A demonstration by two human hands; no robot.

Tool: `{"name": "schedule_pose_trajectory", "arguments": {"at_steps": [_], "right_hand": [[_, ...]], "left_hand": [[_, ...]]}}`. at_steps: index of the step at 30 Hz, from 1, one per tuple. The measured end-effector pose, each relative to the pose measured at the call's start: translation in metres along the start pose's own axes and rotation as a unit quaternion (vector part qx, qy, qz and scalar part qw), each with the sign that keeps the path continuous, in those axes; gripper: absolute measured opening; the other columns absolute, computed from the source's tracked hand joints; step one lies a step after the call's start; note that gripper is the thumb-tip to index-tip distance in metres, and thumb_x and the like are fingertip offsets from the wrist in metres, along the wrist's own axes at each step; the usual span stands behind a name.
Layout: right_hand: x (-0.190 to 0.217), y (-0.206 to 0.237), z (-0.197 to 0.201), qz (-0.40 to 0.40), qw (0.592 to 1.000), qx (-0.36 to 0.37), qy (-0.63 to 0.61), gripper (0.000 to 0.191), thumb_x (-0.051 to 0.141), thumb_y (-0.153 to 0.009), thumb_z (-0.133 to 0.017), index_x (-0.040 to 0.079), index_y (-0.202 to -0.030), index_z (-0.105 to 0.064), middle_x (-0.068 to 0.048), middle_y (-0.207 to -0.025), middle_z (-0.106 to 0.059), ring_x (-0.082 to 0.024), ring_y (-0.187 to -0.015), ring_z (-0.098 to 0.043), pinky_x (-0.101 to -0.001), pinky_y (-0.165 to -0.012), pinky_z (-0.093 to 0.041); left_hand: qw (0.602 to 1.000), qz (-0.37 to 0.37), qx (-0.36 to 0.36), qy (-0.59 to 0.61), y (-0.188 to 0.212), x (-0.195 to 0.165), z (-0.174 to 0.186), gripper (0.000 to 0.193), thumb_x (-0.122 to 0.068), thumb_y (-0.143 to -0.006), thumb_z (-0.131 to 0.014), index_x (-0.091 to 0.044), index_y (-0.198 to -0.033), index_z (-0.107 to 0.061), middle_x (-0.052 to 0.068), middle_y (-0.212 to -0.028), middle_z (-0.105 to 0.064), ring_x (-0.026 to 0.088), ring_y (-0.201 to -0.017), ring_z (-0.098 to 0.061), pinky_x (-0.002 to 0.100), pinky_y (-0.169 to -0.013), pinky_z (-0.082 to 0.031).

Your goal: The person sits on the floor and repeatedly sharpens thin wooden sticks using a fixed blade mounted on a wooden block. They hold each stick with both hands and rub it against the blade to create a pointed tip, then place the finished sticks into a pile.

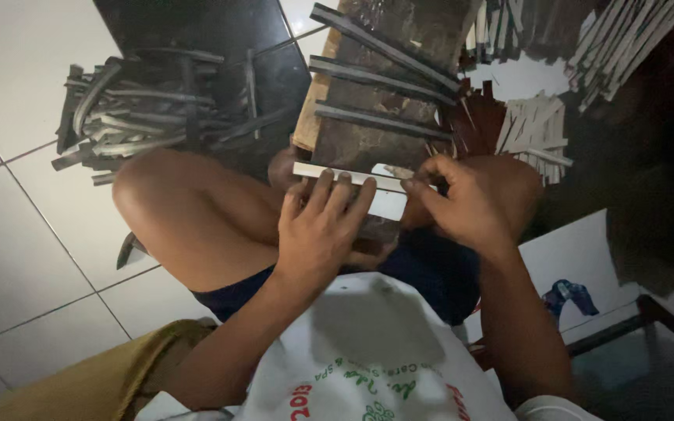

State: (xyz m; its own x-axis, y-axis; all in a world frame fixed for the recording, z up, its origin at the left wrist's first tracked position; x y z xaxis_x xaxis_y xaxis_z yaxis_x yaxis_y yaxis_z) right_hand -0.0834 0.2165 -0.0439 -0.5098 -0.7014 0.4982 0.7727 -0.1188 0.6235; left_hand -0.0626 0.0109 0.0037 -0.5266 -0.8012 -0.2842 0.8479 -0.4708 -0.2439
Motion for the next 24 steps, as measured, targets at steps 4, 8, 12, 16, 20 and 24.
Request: {"name": "schedule_pose_trajectory", "arguments": {"at_steps": [4,8,12,16,20,24], "right_hand": [[0.013,0.002,0.004,0.191,0.977,-0.028,-0.095,0.020,0.020,-0.099,-0.074,0.001,-0.105,-0.070,-0.011,-0.084,-0.073,-0.013,-0.069,-0.063,-0.0307,-0.058,-0.049],[0.011,0.002,0.007,0.234,0.969,-0.056,-0.061,0.020,0.021,-0.096,-0.074,0.001,-0.102,-0.071,-0.007,-0.087,-0.075,-0.010,-0.069,-0.066,-0.0264,-0.056,-0.051],[0.012,0.001,0.009,0.204,0.977,-0.053,-0.036,0.021,0.023,-0.095,-0.073,0.002,-0.100,-0.070,-0.008,-0.081,-0.073,-0.010,-0.058,-0.062,-0.0279,-0.049,-0.048],[0.016,0.003,0.012,0.176,0.983,-0.037,-0.032,0.023,0.026,-0.096,-0.072,0.003,-0.100,-0.071,-0.010,-0.069,-0.069,-0.011,-0.050,-0.056,-0.0309,-0.043,-0.042],[0.008,0.000,0.009,0.101,0.994,-0.021,0.017,0.024,0.029,-0.096,-0.072,0.005,-0.100,-0.072,-0.011,-0.063,-0.068,-0.013,-0.045,-0.053,-0.0335,-0.041,-0.037],[0.010,-0.001,0.004,0.155,0.987,-0.047,-0.010,0.024,0.026,-0.095,-0.074,0.002,-0.101,-0.071,-0.008,-0.070,-0.070,-0.011,-0.050,-0.059,-0.0308,-0.042,-0.044]], "left_hand": [[1.000,0.001,0.017,-0.018,0.001,-0.004,-0.003,0.051,-0.027,-0.090,-0.065,-0.016,-0.141,-0.063,0.011,-0.129,-0.063,0.029,-0.127,-0.059,0.049,-0.103,-0.044],[0.999,0.008,-0.005,-0.034,0.001,-0.008,-0.003,0.050,-0.027,-0.091,-0.063,-0.018,-0.140,-0.063,0.010,-0.130,-0.062,0.029,-0.126,-0.059,0.053,-0.105,-0.043],[0.999,0.018,0.016,-0.030,0.000,-0.011,-0.007,0.049,-0.027,-0.090,-0.062,-0.017,-0.139,-0.064,0.010,-0.128,-0.062,0.029,-0.126,-0.059,0.054,-0.104,-0.042],[0.999,0.016,0.014,-0.044,0.001,-0.012,-0.008,0.049,-0.025,-0.091,-0.062,-0.017,-0.140,-0.064,0.010,-0.131,-0.061,0.029,-0.127,-0.058,0.053,-0.106,-0.042],[0.999,0.012,0.022,-0.035,0.001,-0.012,-0.011,0.047,-0.023,-0.095,-0.063,-0.015,-0.141,-0.063,0.012,-0.133,-0.059,0.029,-0.130,-0.056,0.053,-0.107,-0.042],[0.998,-0.016,0.046,-0.026,0.000,-0.019,-0.017,0.053,-0.025,-0.091,-0.065,-0.007,-0.141,-0.060,0.012,-0.137,-0.058,0.028,-0.132,-0.055,0.050,-0.108,-0.043]]}}
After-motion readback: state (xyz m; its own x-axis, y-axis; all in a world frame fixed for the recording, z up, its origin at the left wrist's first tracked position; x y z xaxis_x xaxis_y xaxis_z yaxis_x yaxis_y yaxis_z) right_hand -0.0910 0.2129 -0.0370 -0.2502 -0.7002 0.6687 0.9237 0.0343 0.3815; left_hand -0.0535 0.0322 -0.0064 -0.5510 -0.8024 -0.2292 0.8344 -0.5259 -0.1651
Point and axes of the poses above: each hand's wrist, its own y-axis away from the middle knuckle, its own z-axis out of the back of the hand, x = y × z, the point moved 7 cm from there along -y, towards the middle knuckle
